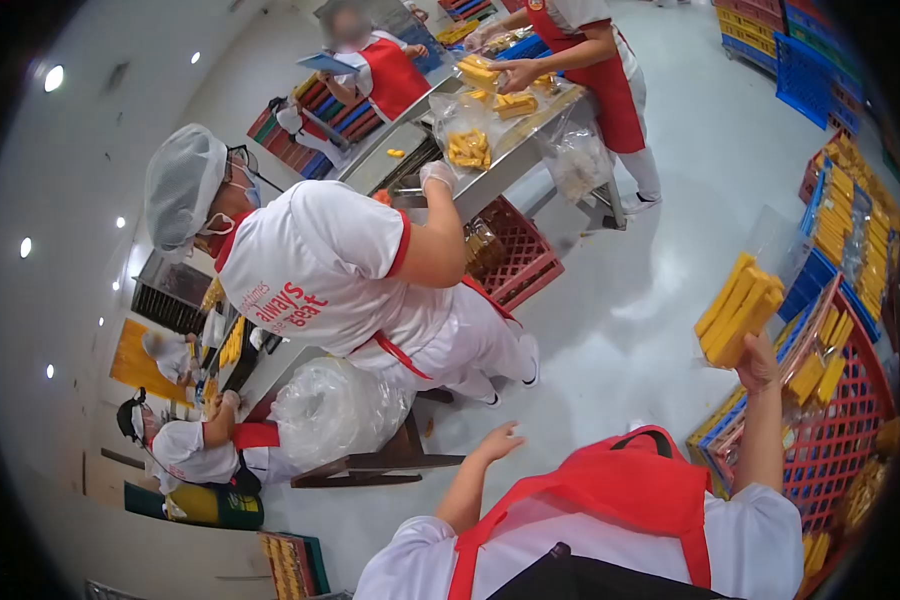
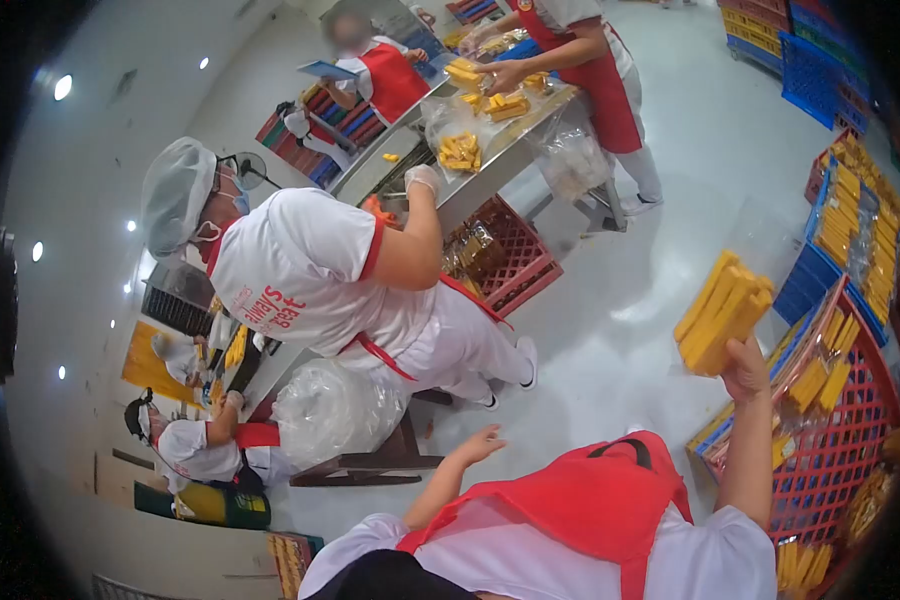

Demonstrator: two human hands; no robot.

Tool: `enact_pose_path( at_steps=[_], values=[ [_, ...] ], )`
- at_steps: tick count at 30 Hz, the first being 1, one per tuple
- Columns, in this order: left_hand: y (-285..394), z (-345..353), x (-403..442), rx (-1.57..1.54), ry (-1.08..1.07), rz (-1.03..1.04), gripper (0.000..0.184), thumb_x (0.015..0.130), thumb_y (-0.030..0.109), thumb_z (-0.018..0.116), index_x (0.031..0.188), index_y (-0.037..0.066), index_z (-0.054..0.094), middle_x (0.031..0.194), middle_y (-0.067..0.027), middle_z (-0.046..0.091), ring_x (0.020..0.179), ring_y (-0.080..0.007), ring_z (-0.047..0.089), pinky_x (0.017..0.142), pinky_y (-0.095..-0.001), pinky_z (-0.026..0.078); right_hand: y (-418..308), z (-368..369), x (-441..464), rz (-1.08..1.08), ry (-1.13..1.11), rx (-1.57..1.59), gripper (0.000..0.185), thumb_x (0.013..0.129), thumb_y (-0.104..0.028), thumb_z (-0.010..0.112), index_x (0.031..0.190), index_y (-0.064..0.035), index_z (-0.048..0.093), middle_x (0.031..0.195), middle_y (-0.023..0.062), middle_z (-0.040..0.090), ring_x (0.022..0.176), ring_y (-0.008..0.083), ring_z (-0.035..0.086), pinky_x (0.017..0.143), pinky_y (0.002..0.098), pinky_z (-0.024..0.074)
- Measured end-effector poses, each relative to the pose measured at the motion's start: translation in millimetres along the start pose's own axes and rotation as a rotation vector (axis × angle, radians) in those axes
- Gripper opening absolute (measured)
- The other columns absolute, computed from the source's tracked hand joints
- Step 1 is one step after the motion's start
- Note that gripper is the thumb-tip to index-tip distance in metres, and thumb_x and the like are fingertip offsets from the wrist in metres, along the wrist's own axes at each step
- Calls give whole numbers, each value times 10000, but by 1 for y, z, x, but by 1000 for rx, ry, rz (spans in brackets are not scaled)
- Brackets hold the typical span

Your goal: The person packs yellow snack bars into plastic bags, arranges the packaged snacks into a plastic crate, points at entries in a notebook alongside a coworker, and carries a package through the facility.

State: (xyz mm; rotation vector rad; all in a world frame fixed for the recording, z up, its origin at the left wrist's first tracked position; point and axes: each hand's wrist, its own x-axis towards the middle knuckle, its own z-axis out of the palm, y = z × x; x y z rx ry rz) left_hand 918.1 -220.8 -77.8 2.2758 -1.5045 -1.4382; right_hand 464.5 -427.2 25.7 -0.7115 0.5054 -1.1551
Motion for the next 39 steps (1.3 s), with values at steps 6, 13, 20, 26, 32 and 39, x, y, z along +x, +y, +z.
enact_pose_path(
  at_steps=[6,13,20,26,32,39],
  values=[
    [-109,31,18,10,196,-275,614,729,397,560,1200,36,402,1117,-173,503,1010,-274,491,806,-358,420,16,30,53,1,-35,25,782,634,-283,713,1248,-42,292,1178,52,440,1086,214,438,906,348,364],
    [-132,10,59,-160,-295,-416,442,731,401,540,1003,53,521,853,-103,538,774,-229,512,602,-382,450,36,40,73,-95,14,12,663,702,-296,655,1230,-61,332,1190,70,446,1086,247,446,905,386,373],
    [-152,-39,113,-232,2,-117,365,737,382,516,867,47,581,723,-109,558,607,-216,505,529,-350,424,44,77,101,-147,-135,121,594,748,-239,604,1246,-78,323,1220,58,431,1102,238,437,931,412,340],
    [-150,-57,141,-205,-70,-169,317,736,335,493,851,55,586,678,-127,541,546,-213,487,492,-369,403,62,71,110,-145,38,188,636,715,-272,630,1247,-89,333,1209,68,438,1110,265,425,907,461,359],
    [-145,-61,147,-215,-215,-307,327,725,342,503,841,50,593,683,-129,547,562,-213,501,493,-367,406,62,16,135,-155,166,210,602,729,-226,620,1245,-93,341,1225,54,430,1121,257,417,931,451,336],
    [-88,-53,192,-212,-283,-324,339,711,350,515,830,45,601,688,-131,554,582,-213,518,496,-365,410,31,-1,196,-146,117,230,624,706,-221,650,1241,-103,351,1211,40,441,1117,238,417,936,420,335]
  ],
)
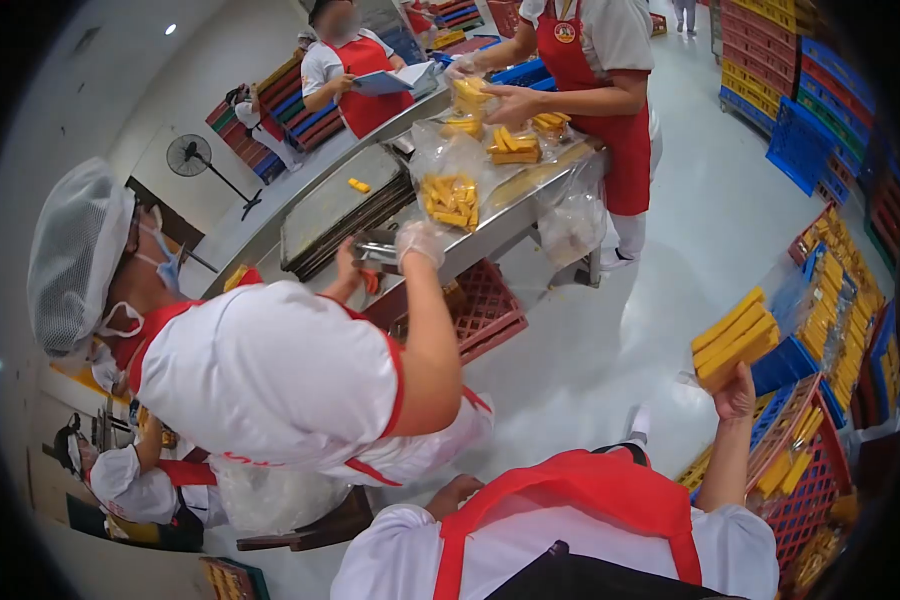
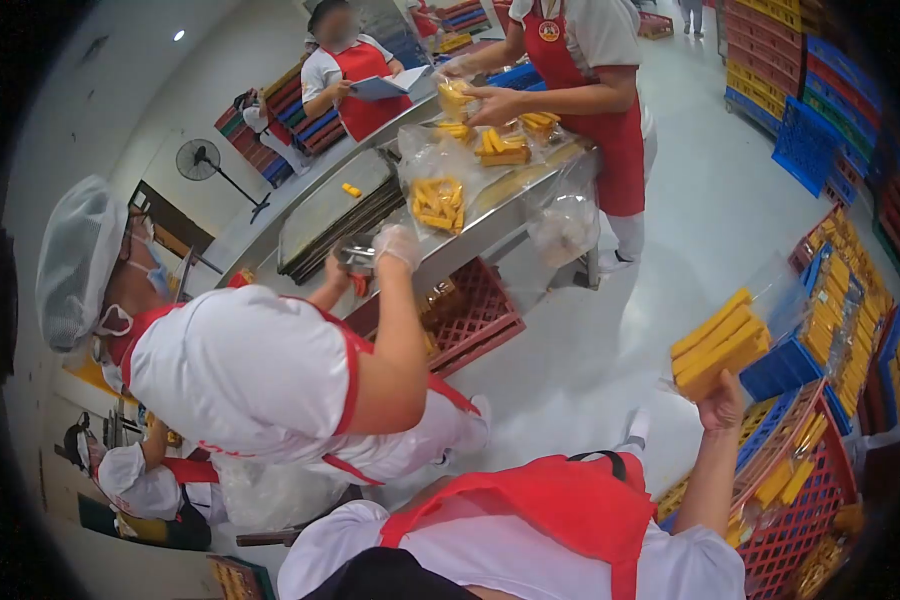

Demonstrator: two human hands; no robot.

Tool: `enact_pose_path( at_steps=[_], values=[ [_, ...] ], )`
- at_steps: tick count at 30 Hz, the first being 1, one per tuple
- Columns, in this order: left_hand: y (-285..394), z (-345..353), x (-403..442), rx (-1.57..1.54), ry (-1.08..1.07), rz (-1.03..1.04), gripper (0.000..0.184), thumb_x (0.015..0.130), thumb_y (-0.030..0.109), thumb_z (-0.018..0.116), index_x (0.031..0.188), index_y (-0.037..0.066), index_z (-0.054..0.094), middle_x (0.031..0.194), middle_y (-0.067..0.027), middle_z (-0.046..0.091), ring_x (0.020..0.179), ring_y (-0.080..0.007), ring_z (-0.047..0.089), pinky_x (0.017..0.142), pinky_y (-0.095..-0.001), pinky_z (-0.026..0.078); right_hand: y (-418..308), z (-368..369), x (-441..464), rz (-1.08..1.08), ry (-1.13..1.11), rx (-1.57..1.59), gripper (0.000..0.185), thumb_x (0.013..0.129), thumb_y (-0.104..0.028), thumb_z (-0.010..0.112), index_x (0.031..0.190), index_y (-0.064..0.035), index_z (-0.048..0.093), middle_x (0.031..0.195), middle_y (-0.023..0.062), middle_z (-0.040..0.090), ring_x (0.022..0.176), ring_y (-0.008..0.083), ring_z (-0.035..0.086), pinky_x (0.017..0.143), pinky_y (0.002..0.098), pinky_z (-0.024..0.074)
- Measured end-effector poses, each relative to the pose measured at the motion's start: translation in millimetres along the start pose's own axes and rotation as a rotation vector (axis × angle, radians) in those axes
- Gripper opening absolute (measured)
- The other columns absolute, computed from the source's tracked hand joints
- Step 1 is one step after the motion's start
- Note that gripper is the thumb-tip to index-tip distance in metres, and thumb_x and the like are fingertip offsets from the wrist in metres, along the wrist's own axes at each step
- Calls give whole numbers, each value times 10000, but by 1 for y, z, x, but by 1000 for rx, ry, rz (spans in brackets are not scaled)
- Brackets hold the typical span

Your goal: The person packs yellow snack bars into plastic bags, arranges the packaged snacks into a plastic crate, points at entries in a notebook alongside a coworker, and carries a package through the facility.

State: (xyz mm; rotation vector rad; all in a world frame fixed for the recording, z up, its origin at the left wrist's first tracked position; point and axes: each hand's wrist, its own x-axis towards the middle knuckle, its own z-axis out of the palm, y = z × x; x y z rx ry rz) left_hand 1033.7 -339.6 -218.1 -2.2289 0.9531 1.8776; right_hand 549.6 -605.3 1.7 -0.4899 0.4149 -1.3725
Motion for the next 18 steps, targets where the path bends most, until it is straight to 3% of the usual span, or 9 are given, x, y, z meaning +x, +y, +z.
enact_pose_path(
  at_steps=[5,9,11,12,13,15,18],
  values=[
    [83,15,30,97,-35,45,348,701,356,523,822,41,607,692,-133,559,595,-213,529,497,-363,413,-47,-26,60,26,16,-7,639,689,-211,667,1237,-101,358,1210,37,442,1112,242,421,932,418,338],
    [163,19,60,230,53,251,355,694,361,530,815,38,612,695,-134,564,606,-213,539,498,-362,415,-106,-66,106,-2,25,-25,618,706,-224,648,1235,-86,359,1208,50,442,1107,249,424,922,430,345],
    [207,13,73,243,82,236,358,690,363,533,812,36,614,697,-134,566,612,-213,543,499,-362,416,-139,-89,122,-36,7,-49,586,741,-249,610,1238,-76,352,1220,74,431,1106,263,423,912,449,350],
    [238,10,70,211,66,83,355,682,356,547,800,30,622,716,-140,583,642,-227,560,538,-375,433,-155,-103,127,-34,-3,-49,586,741,-249,610,1238,-76,352,1220,74,431,1106,263,423,912,449,350],
    [261,9,71,204,74,85,355,682,356,547,800,30,622,716,-140,583,642,-227,560,538,-375,433,-170,-117,133,-59,42,-44,577,746,-251,604,1237,-76,354,1226,76,425,1109,265,421,912,450,350],
    [299,8,69,165,266,271,351,678,356,554,780,29,629,775,-155,604,707,-254,576,627,-381,443,-189,-134,144,-80,82,-36,569,752,-254,598,1236,-77,356,1232,78,419,1111,268,418,912,451,350],
    [341,6,87,99,235,274,358,695,370,555,787,32,628,821,-155,608,753,-260,571,669,-366,441,-209,-148,167,-141,145,-21,551,762,-250,587,1235,-82,359,1235,76,414,1121,269,406,912,451,351]
  ],
)
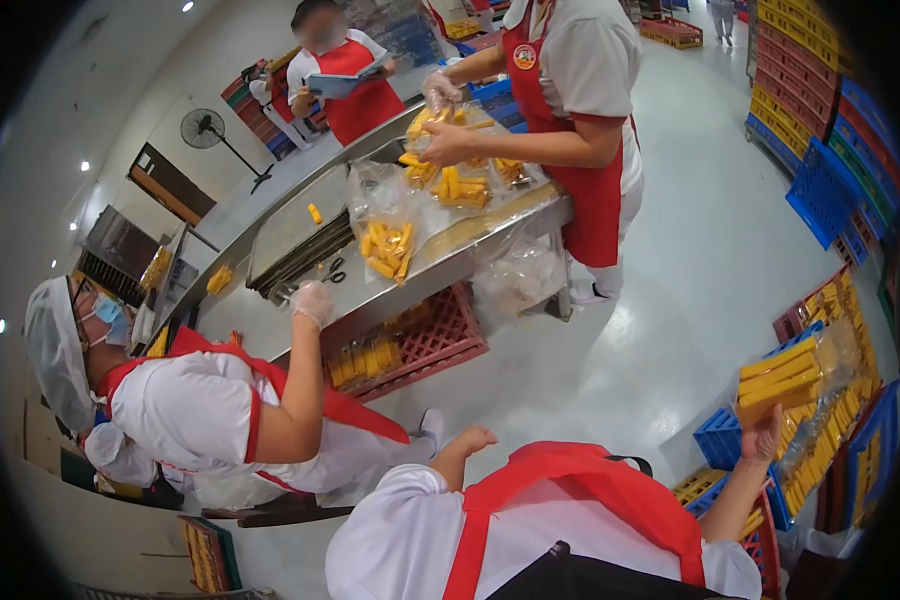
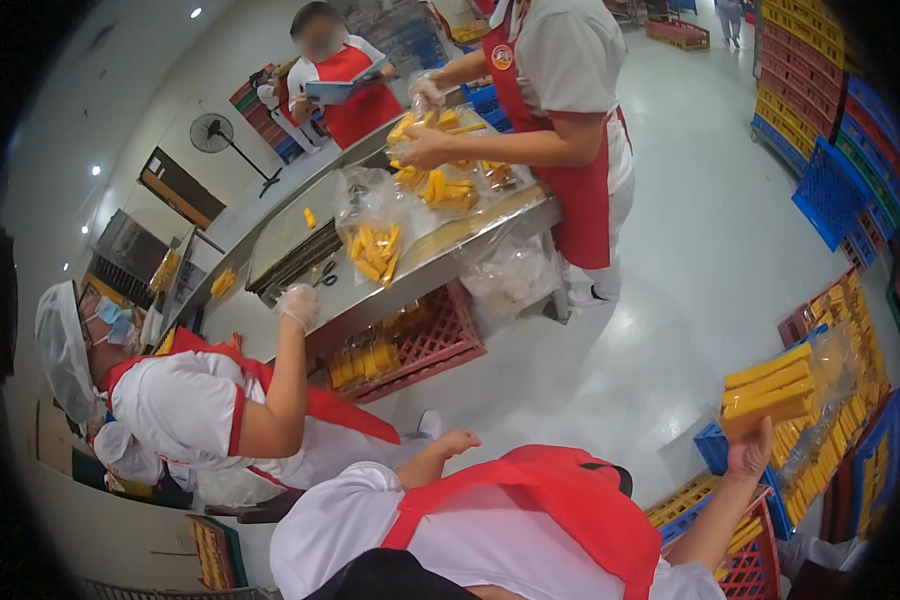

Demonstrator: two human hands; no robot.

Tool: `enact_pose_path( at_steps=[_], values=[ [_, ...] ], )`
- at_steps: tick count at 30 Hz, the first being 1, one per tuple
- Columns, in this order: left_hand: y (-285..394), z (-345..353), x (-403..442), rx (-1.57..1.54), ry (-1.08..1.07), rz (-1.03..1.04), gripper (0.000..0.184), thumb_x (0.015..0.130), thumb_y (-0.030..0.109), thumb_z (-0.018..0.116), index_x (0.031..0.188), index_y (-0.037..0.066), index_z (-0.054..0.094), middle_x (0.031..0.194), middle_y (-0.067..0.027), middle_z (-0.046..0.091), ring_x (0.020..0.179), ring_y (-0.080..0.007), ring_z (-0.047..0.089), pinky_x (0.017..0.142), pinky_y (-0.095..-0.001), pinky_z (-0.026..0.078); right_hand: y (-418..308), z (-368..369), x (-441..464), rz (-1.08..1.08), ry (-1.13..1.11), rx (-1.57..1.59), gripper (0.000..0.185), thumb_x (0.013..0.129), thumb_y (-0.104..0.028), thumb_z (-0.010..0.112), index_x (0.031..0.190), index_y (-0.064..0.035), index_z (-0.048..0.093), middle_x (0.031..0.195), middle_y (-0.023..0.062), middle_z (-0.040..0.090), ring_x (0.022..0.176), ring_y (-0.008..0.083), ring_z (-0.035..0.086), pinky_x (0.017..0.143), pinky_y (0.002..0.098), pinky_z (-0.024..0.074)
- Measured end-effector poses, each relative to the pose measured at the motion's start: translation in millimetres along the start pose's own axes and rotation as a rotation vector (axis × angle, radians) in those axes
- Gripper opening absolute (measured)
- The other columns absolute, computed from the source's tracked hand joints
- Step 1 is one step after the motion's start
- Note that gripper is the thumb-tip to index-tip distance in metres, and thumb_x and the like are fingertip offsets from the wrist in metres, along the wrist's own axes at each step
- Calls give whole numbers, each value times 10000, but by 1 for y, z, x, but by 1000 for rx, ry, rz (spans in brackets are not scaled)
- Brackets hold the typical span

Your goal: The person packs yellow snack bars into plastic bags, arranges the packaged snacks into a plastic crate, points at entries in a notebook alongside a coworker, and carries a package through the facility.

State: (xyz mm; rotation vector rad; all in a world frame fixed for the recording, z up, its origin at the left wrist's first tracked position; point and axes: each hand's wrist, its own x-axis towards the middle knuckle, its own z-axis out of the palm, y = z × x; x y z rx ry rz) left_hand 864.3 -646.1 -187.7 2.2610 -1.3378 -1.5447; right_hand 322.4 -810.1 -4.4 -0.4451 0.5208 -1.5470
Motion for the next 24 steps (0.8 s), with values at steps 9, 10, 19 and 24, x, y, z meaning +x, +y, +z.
enact_pose_path(
  at_steps=[9,10,19,24],
  values=[
    [43,-1,60,-110,-153,-391,338,760,360,487,762,46,614,696,-155,569,650,-269,514,649,-383,421,0,19,117,-32,-195,51,517,805,-232,540,1258,-90,335,1277,71,370,1154,268,373,948,449,312],
    [41,-5,71,-108,-188,-441,334,757,355,488,759,45,612,697,-157,568,647,-270,513,646,-383,421,-2,16,131,-20,-239,69,515,807,-230,537,1258,-88,334,1280,71,368,1157,268,369,950,451,309],
    [254,-46,221,473,-416,584,261,702,287,519,696,34,585,707,-187,566,643,-276,521,597,-386,420,-64,11,222,-249,-213,48,554,777,-244,575,1255,-93,340,1265,68,385,1161,263,360,967,439,285],
    [453,-26,253,75,-239,641,276,718,294,563,764,23,582,742,-138,594,686,-244,563,606,-358,424,-63,-43,295,-211,-5,118,555,776,-235,581,1256,-88,344,1293,72,353,1190,258,327,985,451,255]
  ],
)
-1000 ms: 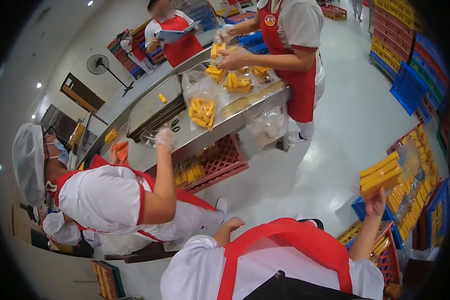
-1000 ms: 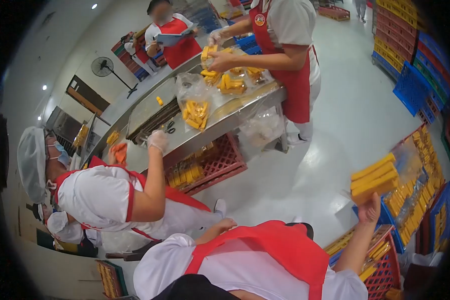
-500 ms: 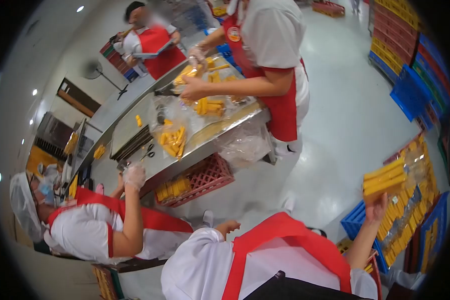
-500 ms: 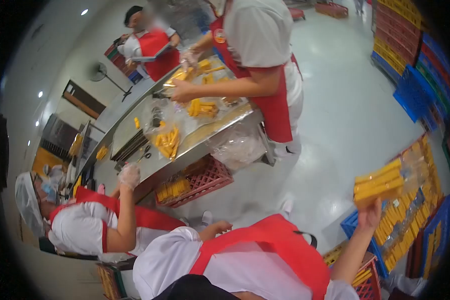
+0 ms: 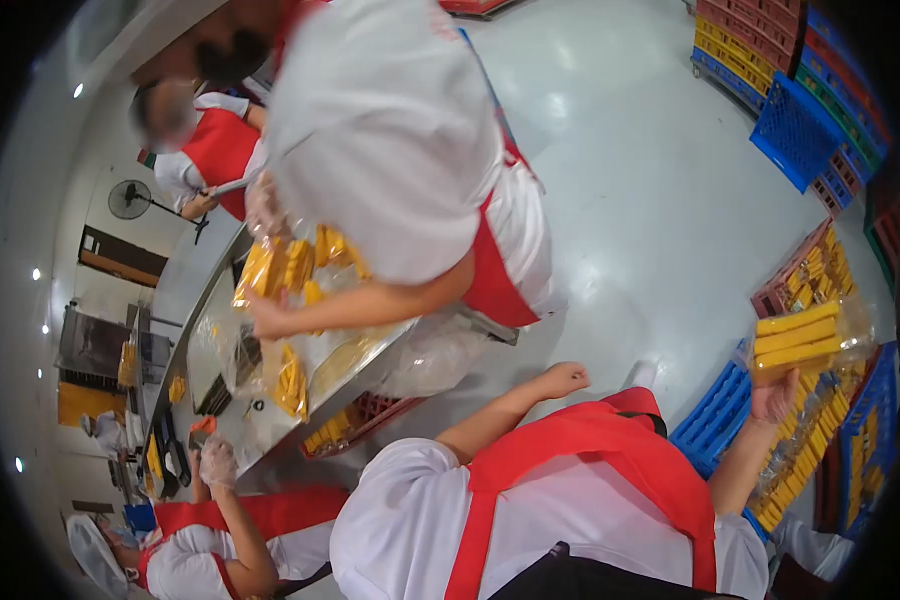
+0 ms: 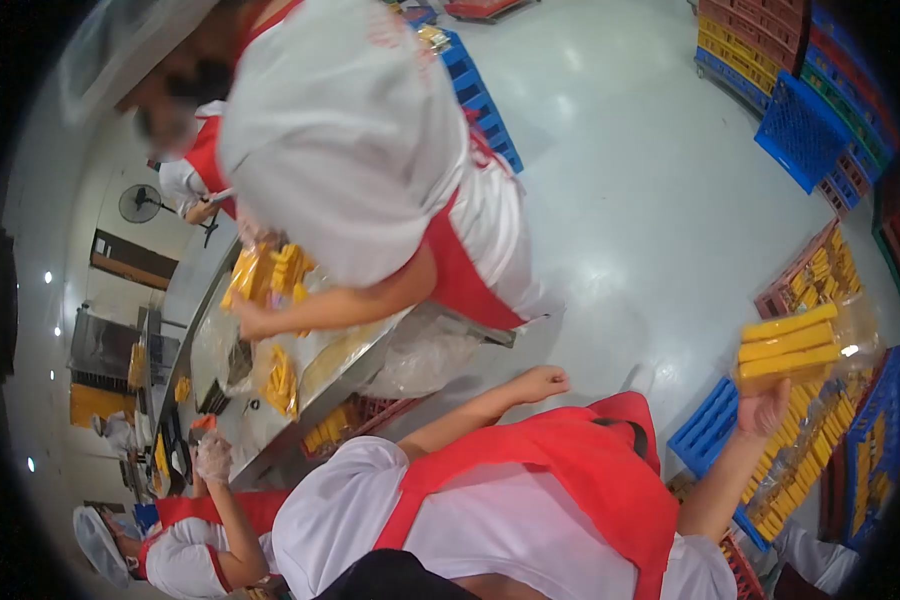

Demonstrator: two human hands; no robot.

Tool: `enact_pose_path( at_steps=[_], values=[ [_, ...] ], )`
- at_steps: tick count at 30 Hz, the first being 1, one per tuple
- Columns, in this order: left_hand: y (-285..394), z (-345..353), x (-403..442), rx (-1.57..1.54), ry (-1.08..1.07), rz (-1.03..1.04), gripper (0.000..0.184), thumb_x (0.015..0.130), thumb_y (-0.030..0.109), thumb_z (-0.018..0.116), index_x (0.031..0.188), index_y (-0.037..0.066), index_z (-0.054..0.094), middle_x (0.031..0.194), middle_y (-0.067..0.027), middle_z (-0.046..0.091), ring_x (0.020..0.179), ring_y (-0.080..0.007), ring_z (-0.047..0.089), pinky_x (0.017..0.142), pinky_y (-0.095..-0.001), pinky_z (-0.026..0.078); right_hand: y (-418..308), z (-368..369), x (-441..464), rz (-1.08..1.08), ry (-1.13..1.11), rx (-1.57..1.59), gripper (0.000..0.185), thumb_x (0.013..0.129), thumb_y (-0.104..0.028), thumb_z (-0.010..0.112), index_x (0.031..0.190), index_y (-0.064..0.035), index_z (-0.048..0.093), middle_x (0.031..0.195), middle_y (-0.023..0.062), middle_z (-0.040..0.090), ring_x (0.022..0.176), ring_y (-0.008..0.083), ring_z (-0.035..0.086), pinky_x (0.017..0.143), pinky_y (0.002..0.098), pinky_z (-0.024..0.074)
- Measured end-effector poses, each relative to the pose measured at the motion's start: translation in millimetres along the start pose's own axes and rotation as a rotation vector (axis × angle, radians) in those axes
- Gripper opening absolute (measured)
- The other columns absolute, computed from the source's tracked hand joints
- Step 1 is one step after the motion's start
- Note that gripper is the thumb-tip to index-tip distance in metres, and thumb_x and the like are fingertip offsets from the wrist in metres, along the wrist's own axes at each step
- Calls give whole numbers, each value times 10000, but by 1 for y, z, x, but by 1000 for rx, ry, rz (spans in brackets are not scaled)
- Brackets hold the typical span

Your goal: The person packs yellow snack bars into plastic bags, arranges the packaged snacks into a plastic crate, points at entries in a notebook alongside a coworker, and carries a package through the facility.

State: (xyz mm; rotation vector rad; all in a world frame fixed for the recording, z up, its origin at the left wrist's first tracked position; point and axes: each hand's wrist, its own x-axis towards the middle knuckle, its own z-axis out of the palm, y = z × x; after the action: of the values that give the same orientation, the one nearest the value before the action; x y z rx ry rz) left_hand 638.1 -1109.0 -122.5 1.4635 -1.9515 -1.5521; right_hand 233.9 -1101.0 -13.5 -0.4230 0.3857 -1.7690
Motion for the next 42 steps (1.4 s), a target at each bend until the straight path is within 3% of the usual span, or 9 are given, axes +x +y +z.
enact_pose_path(
  at_steps=[2,5,12,15,22,25,36,38,42],
  values=[
    [32,-6,54,-102,-133,14,208,769,240,531,767,35,563,706,-93,571,653,-162,522,617,-293,421,5,-17,46,8,-14,-13,560,775,-229,582,1260,-89,337,1291,70,355,1189,253,329,984,450,258],
    [72,-24,115,-152,-84,22,157,772,190,530,755,36,554,741,-78,568,698,-146,521,638,-274,421,-3,-33,130,65,-89,-34,567,771,-219,587,1260,-84,334,1286,66,361,1181,243,342,980,445,266],
    [85,-72,242,-75,55,11,137,721,169,569,730,32,569,725,-98,587,710,-198,539,631,-306,422,-37,-51,312,154,-68,-316,629,741,-215,617,1261,-60,299,1244,59,391,1142,250,375,954,418,298],
    [90,-96,276,-261,98,-214,135,755,168,559,773,35,566,733,-66,568,693,-156,522,675,-282,428,-17,-36,385,245,10,-292,628,726,-216,634,1246,-50,322,1234,63,399,1127,252,388,941,416,313],
    [80,-183,356,-268,308,-341,190,757,222,573,781,33,580,769,-74,596,727,-153,549,666,-286,436,85,-26,548,422,-147,-197,635,728,-272,637,1250,-79,332,1242,56,390,1141,235,368,937,427,312],
    [57,-240,400,-278,407,-331,210,741,236,578,771,29,583,762,-89,600,716,-166,554,650,-296,436,119,-5,624,489,-351,-169,562,760,-262,598,1244,-102,361,1269,58,378,1158,265,357,950,502,275],
    [21,-440,459,-248,529,-463,285,803,310,470,755,59,596,758,-124,574,718,-236,535,673,-327,417,244,80,847,511,-214,-107,561,771,-220,583,1260,-96,337,1294,72,348,1194,251,310,984,489,216],
    [-20,-444,462,-273,806,-369,301,810,307,447,757,47,591,775,-132,575,734,-247,536,682,-333,415,286,98,893,518,-170,-150,561,772,-224,583,1257,-85,338,1294,77,347,1195,253,309,985,492,213],
    [-76,-432,443,-112,816,-787,295,781,255,427,798,15,599,859,-190,582,815,-330,550,736,-390,426,384,135,979,617,-315,-160,591,751,-215,610,1254,-73,333,1292,83,343,1182,258,322,976,480,244]
  ],
)
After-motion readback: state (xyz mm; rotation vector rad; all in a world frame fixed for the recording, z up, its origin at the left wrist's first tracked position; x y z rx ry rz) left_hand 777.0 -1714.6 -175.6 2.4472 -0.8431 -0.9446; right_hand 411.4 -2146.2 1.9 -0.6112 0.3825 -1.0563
